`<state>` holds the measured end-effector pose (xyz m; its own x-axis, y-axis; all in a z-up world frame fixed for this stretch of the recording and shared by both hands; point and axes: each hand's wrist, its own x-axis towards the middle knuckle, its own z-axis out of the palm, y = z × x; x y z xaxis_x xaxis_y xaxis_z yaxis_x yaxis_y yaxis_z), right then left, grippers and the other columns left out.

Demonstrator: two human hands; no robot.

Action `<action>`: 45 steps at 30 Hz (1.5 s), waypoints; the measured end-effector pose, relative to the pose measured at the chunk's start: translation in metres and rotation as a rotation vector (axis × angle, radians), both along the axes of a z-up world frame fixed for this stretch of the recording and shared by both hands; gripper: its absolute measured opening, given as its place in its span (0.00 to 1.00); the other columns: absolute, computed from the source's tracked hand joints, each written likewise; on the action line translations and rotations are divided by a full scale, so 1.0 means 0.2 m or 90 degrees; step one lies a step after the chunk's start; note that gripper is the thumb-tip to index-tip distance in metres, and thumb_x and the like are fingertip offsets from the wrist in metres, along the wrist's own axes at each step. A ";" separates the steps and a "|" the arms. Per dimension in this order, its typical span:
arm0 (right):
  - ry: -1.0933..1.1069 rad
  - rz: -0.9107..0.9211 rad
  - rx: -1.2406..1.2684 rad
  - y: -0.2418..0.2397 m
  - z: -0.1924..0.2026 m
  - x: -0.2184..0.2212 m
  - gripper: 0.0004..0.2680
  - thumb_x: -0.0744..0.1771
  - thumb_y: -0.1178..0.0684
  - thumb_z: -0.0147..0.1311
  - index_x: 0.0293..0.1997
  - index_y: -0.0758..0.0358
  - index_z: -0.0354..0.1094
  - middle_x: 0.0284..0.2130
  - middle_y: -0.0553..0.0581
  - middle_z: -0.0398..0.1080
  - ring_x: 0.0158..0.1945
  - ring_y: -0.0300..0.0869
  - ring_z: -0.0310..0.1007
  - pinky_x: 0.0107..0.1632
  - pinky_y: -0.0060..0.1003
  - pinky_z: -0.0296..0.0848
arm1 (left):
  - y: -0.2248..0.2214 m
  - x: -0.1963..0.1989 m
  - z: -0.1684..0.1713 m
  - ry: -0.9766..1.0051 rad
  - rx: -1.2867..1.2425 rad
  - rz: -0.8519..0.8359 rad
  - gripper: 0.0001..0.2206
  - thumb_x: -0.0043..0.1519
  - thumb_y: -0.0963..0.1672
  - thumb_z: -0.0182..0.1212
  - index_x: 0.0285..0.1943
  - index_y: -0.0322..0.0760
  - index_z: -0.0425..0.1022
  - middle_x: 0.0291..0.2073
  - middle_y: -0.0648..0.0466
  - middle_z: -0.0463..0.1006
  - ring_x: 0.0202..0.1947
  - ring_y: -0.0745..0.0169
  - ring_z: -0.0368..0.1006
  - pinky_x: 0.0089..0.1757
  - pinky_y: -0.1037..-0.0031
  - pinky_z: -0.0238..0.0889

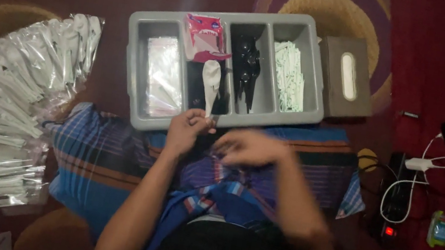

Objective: Wrapping plastic forks and spoons in paper napkins and organizing them in a tray

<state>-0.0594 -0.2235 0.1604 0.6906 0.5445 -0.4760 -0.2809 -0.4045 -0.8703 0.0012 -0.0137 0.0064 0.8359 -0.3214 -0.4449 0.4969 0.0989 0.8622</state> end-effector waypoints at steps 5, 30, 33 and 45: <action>-0.199 -0.500 -0.348 -0.67 -0.70 0.18 0.13 0.65 0.46 0.59 0.53 0.56 0.72 0.43 0.60 0.76 0.52 0.55 0.74 0.56 0.52 0.70 | -0.03 -0.01 0.04 0.008 -0.038 0.029 0.15 0.60 0.40 0.69 0.54 0.28 0.75 0.37 0.43 0.84 0.35 0.51 0.83 0.41 0.67 0.79; -0.373 -0.561 -0.556 -0.92 -1.11 0.45 0.06 0.66 0.56 0.60 0.46 0.62 0.77 0.36 0.67 0.77 0.45 0.62 0.77 0.46 0.54 0.75 | -0.13 -0.08 -0.16 -0.043 -0.037 0.087 0.15 0.60 0.41 0.70 0.54 0.29 0.75 0.34 0.45 0.84 0.26 0.55 0.82 0.31 0.76 0.74; -0.490 -0.584 -0.522 -0.87 -1.03 0.42 0.05 0.67 0.57 0.60 0.44 0.66 0.77 0.35 0.70 0.76 0.44 0.66 0.76 0.45 0.58 0.73 | -0.14 -0.08 -0.22 -0.046 -0.050 0.093 0.15 0.60 0.42 0.71 0.53 0.29 0.75 0.34 0.45 0.83 0.27 0.53 0.83 0.31 0.74 0.75; -0.273 -0.690 0.008 -0.31 -0.61 0.21 0.06 0.69 0.57 0.57 0.50 0.62 0.67 0.32 0.48 0.66 0.34 0.34 0.71 0.36 0.29 0.72 | -0.13 -0.03 -0.10 -0.014 -0.078 0.074 0.18 0.62 0.41 0.68 0.57 0.25 0.70 0.40 0.38 0.82 0.31 0.47 0.83 0.25 0.75 0.78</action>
